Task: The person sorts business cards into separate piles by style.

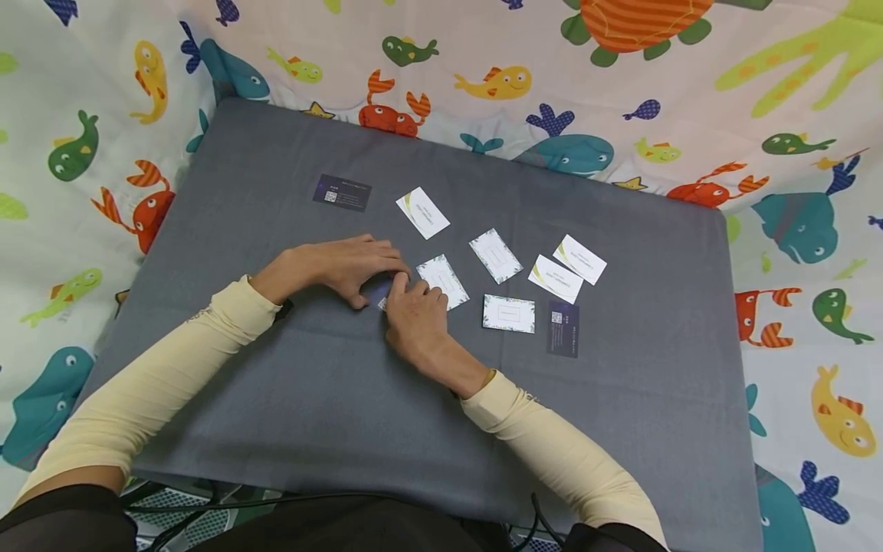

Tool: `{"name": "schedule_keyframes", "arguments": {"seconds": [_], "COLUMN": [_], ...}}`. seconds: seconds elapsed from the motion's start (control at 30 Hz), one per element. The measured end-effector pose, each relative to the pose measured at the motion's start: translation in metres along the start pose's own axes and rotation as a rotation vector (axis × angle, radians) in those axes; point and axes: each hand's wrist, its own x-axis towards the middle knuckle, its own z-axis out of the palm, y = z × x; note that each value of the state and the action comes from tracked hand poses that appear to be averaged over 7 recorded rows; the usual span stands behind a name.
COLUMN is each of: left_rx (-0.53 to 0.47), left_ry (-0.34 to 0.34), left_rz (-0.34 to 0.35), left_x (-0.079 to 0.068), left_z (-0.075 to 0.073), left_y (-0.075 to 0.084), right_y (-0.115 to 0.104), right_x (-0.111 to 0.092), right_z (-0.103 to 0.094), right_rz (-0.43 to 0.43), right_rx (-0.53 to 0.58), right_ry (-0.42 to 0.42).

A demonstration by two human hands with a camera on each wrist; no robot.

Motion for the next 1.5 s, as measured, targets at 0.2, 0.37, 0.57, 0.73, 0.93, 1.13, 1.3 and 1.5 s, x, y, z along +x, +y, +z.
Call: {"name": "schedule_keyframes", "arguments": {"seconds": [0.2,0.37,0.57,0.73,0.93,1.13,1.3,1.5], "left_rx": [0.002,0.017,0.014,0.003,0.006,-0.008,0.014,0.005], "left_ry": [0.0,0.01,0.055,0.099,0.205,0.312,0.384,0.412], "left_rz": [0.011,0.017,0.018,-0.01,-0.046,-0.137,-0.206,-0.29], "left_x": [0.002,0.002,-0.001,-0.011,-0.028,-0.045,-0.059,-0.074], "left_z": [0.0,0.001,0.003,-0.001,-0.015,-0.03,-0.042,-0.059], "left_y": [0.001,0.001,-0.003,-0.008,-0.015,-0.03,-0.048,-0.075], "right_y": [0.004,0.006,0.008,0.005,0.004,0.003,0.0,-0.008], "right_x": [-0.001,-0.002,0.0,0.01,0.028,0.058,0.092,0.135], "right_z": [0.002,0.002,0.0,-0.008,-0.021,-0.034,-0.044,-0.055], "right_rz": [-0.019,-0.038,-0.042,-0.073,-0.147,-0.227,-0.284,-0.332], "right_rx": [0.04,0.054,0.03,-0.002,-0.053,-0.044,-0.019,0.001], "right_ry": [0.0,0.006,0.044,0.045,0.151,0.2,0.185,0.113]}}
